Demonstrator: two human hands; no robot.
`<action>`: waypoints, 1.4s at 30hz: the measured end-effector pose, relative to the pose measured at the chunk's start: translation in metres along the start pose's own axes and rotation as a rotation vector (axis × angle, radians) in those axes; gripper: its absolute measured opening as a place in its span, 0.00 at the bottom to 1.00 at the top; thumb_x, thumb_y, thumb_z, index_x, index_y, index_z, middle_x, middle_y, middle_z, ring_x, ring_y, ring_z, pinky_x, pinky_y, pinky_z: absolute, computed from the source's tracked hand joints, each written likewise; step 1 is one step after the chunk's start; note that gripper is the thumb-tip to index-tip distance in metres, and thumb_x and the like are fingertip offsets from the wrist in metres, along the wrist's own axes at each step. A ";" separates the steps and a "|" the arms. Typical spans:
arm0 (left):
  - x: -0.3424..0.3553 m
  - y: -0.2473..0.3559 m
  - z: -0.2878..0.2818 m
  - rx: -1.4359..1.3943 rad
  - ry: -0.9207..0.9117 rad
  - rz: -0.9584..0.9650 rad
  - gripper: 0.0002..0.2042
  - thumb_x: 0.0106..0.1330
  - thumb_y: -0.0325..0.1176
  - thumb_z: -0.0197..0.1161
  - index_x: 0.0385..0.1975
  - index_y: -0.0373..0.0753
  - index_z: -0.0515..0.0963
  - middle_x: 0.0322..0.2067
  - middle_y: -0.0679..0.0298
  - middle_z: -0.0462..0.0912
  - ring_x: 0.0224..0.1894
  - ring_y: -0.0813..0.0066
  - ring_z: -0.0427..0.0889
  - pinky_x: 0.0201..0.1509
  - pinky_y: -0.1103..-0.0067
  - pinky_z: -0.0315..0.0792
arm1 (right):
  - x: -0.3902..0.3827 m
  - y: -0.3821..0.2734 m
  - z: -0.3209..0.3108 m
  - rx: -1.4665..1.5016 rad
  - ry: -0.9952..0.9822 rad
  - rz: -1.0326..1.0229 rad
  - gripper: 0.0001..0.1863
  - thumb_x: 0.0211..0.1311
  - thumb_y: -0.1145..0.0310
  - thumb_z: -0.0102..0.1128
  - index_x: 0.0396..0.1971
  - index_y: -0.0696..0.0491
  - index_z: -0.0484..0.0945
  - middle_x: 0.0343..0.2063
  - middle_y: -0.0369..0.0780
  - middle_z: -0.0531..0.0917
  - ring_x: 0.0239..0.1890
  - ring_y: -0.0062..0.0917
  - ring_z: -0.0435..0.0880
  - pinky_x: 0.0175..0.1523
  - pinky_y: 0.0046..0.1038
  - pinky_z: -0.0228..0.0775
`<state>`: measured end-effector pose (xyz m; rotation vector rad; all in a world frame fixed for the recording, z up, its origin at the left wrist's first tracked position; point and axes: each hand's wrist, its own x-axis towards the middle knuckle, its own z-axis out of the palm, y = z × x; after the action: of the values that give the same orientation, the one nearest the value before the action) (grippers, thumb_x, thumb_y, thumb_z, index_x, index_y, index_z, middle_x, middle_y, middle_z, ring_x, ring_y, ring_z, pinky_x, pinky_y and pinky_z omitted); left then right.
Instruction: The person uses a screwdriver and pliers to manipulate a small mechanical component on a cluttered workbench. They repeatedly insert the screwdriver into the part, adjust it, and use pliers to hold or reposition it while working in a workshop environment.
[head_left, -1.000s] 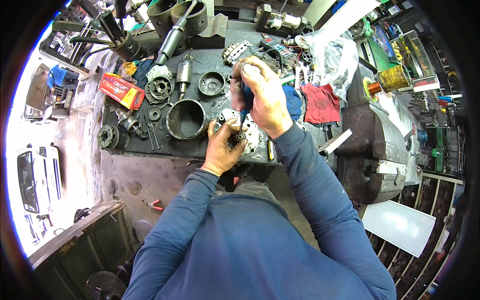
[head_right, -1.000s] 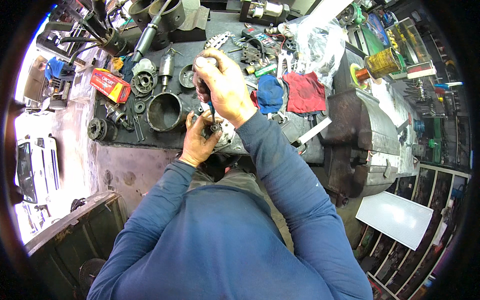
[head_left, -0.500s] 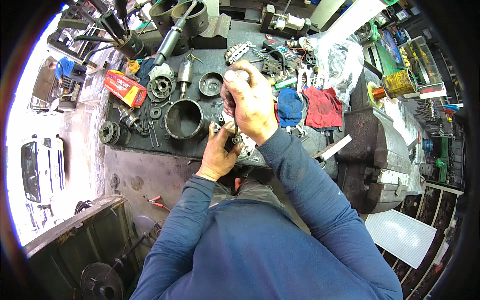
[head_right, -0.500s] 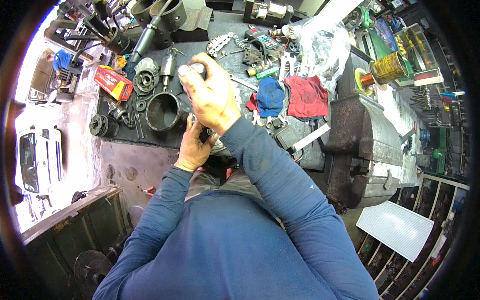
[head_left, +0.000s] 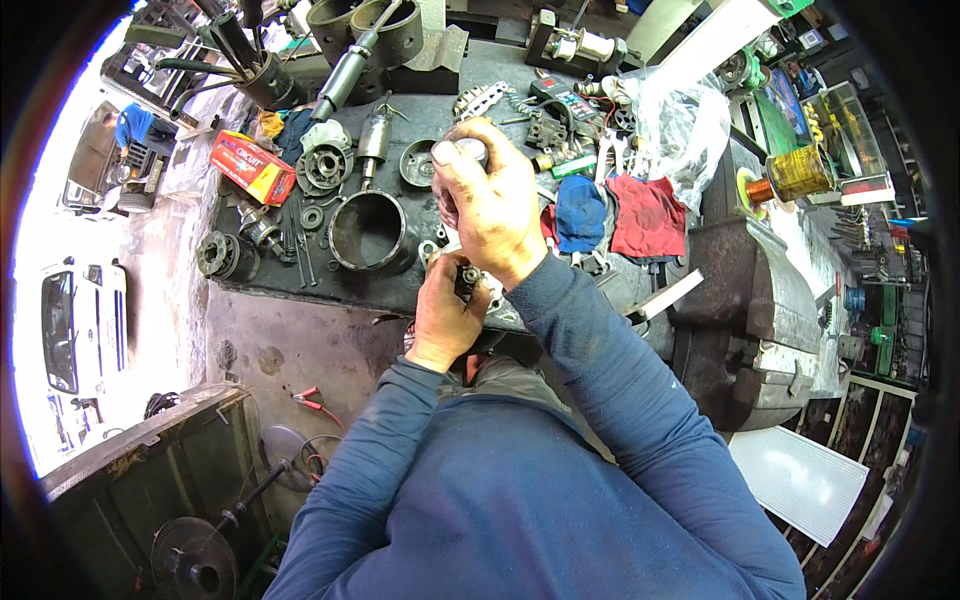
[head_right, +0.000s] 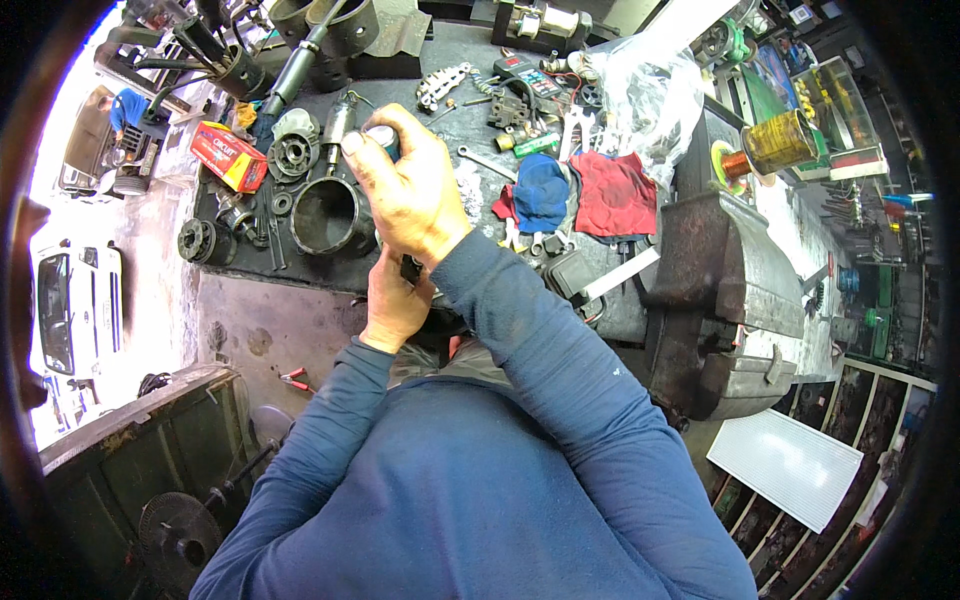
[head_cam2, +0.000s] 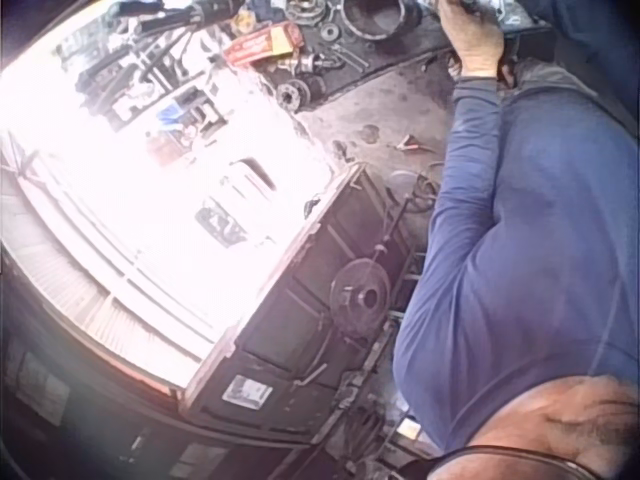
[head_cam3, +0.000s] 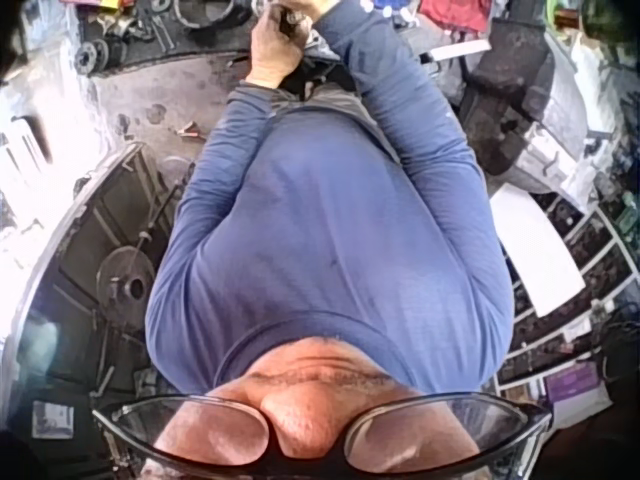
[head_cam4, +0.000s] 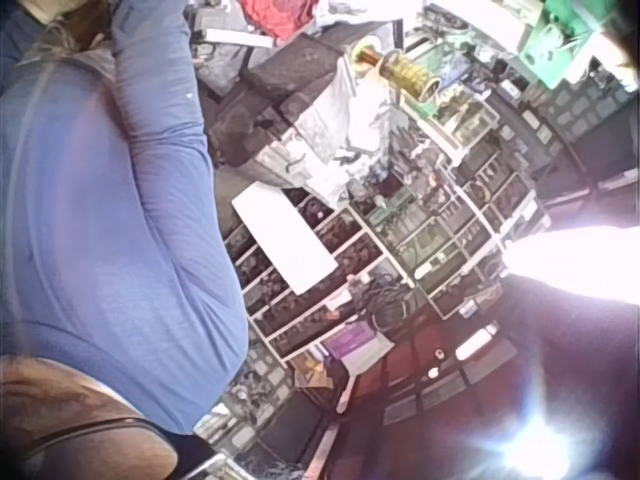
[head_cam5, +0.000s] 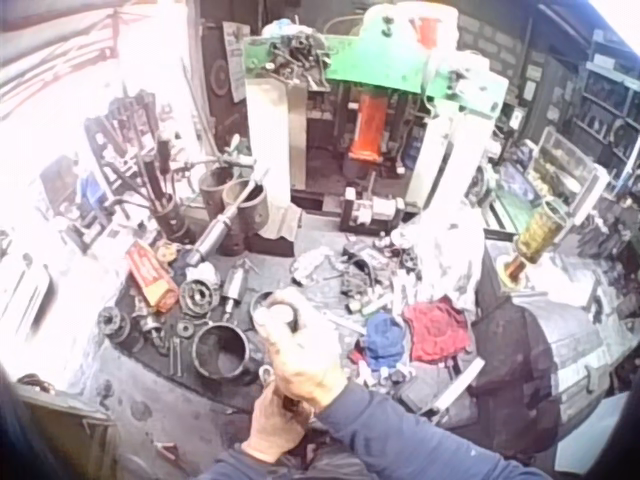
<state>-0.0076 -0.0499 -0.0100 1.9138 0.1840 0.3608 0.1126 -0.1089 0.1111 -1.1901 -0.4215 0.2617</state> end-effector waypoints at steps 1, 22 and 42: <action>0.000 0.004 0.003 -0.048 0.028 -0.026 0.21 0.61 0.25 0.71 0.53 0.32 0.75 0.48 0.49 0.82 0.51 0.48 0.84 0.57 0.63 0.77 | 0.000 0.001 0.000 -0.011 0.002 0.007 0.12 0.75 0.61 0.66 0.43 0.54 0.76 0.22 0.31 0.76 0.19 0.11 0.70 0.24 0.19 0.62; 0.017 -0.027 0.061 -0.995 0.261 -0.193 0.20 0.79 0.36 0.62 0.64 0.30 0.73 0.55 0.58 0.84 0.57 0.74 0.81 0.60 0.76 0.75 | 0.004 -0.006 -0.003 -0.167 0.043 0.080 0.15 0.73 0.61 0.67 0.41 0.58 0.76 0.25 0.36 0.81 0.29 0.18 0.74 0.37 0.28 0.73; 0.024 -0.015 0.064 -0.191 0.492 0.075 0.18 0.82 0.45 0.56 0.38 0.33 0.75 0.26 0.58 0.79 0.24 0.60 0.79 0.30 0.69 0.70 | 0.070 -0.167 -0.172 -1.339 -0.305 0.311 0.25 0.71 0.65 0.70 0.65 0.54 0.79 0.41 0.39 0.89 0.44 0.22 0.87 0.49 0.26 0.78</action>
<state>0.0374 -0.0933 -0.0412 1.6189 0.3870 0.8680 0.2486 -0.2832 0.2270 -2.5566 -0.7111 0.4526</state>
